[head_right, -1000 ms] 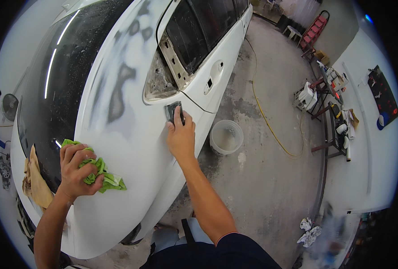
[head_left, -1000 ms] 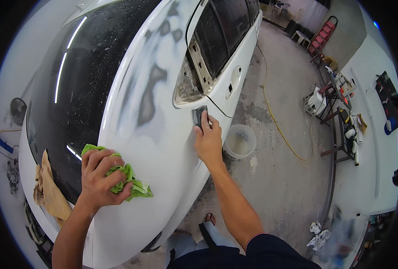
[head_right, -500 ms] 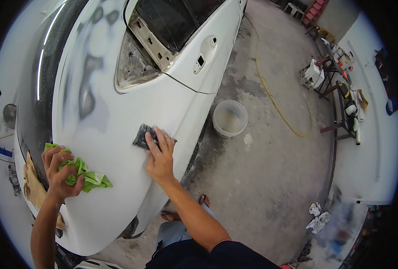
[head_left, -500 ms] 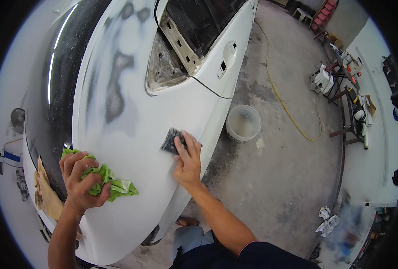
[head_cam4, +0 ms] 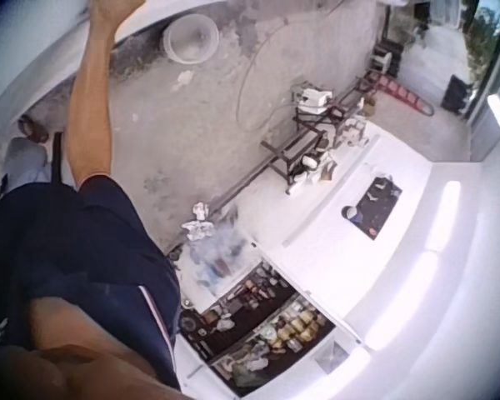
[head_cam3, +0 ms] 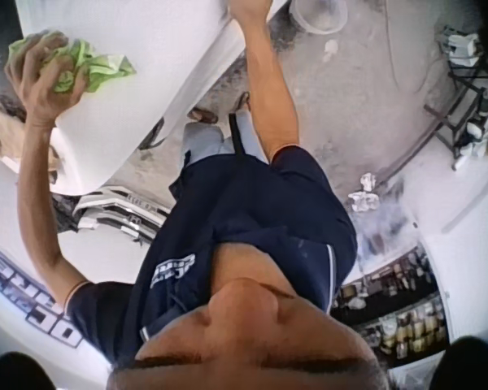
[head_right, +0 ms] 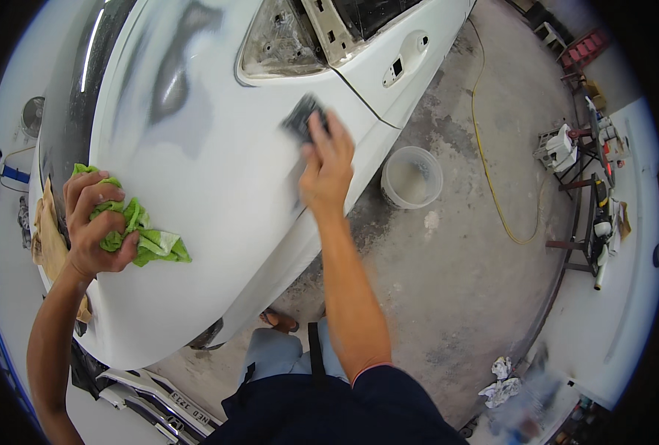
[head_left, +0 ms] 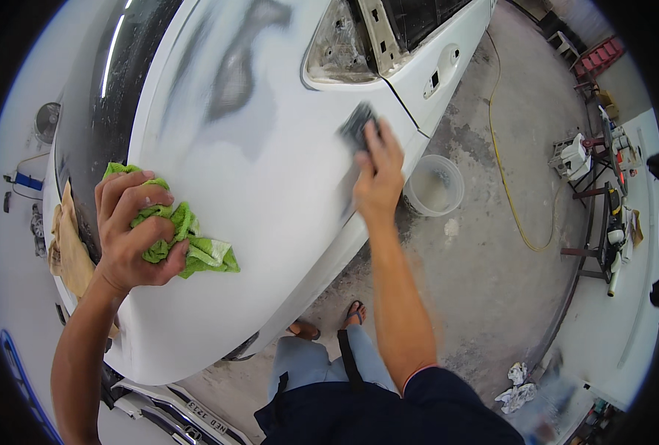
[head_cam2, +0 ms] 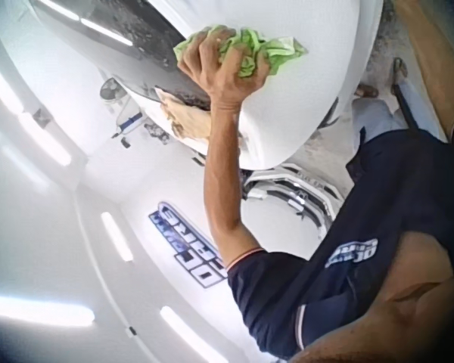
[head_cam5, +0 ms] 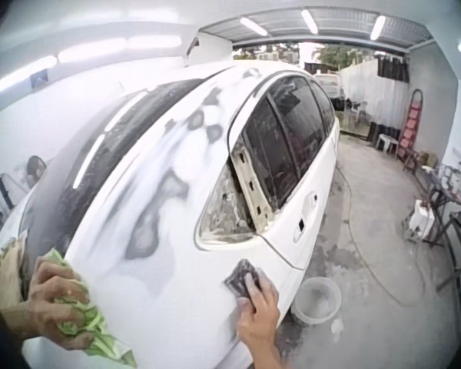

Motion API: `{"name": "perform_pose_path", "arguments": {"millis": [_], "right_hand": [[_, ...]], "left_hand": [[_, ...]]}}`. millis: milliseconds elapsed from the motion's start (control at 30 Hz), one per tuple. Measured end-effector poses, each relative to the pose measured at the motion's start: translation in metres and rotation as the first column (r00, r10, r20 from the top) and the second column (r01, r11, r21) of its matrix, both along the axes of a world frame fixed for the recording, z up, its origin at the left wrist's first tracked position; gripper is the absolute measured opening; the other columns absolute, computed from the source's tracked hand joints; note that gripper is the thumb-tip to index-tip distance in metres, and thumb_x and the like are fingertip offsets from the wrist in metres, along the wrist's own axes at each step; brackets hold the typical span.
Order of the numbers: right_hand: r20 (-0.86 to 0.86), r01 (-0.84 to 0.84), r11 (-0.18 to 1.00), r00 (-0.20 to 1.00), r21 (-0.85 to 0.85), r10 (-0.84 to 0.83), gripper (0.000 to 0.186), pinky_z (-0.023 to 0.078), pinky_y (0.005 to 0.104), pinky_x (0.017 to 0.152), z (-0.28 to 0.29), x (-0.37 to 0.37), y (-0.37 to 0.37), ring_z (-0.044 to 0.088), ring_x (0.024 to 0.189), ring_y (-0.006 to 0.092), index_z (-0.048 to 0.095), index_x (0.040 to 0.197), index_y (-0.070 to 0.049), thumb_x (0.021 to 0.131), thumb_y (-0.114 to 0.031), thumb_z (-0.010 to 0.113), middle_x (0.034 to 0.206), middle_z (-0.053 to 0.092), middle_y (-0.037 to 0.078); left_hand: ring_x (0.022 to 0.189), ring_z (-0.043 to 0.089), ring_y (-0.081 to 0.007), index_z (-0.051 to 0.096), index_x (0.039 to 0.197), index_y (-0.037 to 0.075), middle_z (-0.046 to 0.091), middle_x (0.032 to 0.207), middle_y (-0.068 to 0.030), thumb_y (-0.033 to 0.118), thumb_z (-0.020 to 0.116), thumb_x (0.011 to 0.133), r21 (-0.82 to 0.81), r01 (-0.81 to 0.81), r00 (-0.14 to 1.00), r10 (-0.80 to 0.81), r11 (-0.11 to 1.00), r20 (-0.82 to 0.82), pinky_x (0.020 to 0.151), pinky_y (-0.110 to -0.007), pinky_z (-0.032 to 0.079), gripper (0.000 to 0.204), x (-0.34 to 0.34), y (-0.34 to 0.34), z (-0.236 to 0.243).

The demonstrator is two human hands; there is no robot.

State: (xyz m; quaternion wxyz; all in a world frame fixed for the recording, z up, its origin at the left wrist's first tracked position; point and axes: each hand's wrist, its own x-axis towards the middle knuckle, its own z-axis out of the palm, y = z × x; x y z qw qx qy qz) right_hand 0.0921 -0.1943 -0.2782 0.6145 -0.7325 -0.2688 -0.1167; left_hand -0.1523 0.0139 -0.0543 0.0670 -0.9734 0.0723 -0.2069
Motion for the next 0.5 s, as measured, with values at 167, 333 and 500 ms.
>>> {"name": "perform_pose_path", "arguments": {"millis": [167, 333, 500], "right_hand": [[0.284, -0.153, 0.988, 0.947, -0.017, 0.152, 0.056, 0.040, 0.0504, 0.119, -0.013, -0.003, -0.008, 0.057, 0.137, 0.0381, 0.071, 0.142, -0.013, 0.088, 0.004, 0.071, 0.151, 0.062, 0.016], [0.080, -0.121, 0.993, 0.989, -0.006, 0.121, 0.057, 0.043, 0.0458, 0.119, -0.007, -0.004, -0.006, 0.052, 0.142, 0.0384, 0.071, 0.142, -0.016, 0.089, 0.005, 0.070, 0.156, 0.058, 0.014], [0.242, -0.192, 0.981, 0.952, -0.013, 0.190, 0.061, 0.043, 0.0467, 0.119, -0.012, 0.019, -0.007, 0.055, 0.139, 0.0386, 0.071, 0.141, -0.016, 0.086, 0.008, 0.071, 0.152, 0.061, 0.015]], "left_hand": [[0.118, 0.063, -0.0348, 0.054, 0.070, 0.018, 0.067, 0.106, -0.0030, 0.022, 0.083, 0.061, -0.015, 0.004, 1.000, -0.004, 1.000, 0.006, 0.098, -0.053, 0.044, 0.031, 0.000, 0.000, 0.000], [0.121, 0.061, -0.0392, 0.052, 0.069, 0.016, 0.066, 0.109, -0.0066, 0.019, 0.080, 0.059, -0.013, -0.001, 1.000, 0.001, 1.000, -0.001, 0.101, -0.057, 0.044, 0.030, 0.000, 0.001, -0.001], [0.120, 0.062, -0.0377, 0.054, 0.070, 0.017, 0.067, 0.108, -0.0054, 0.020, 0.082, 0.060, 0.023, 0.002, 1.000, -0.002, 1.000, -0.001, 0.099, -0.054, 0.045, 0.029, -0.001, 0.001, -0.001]]}}
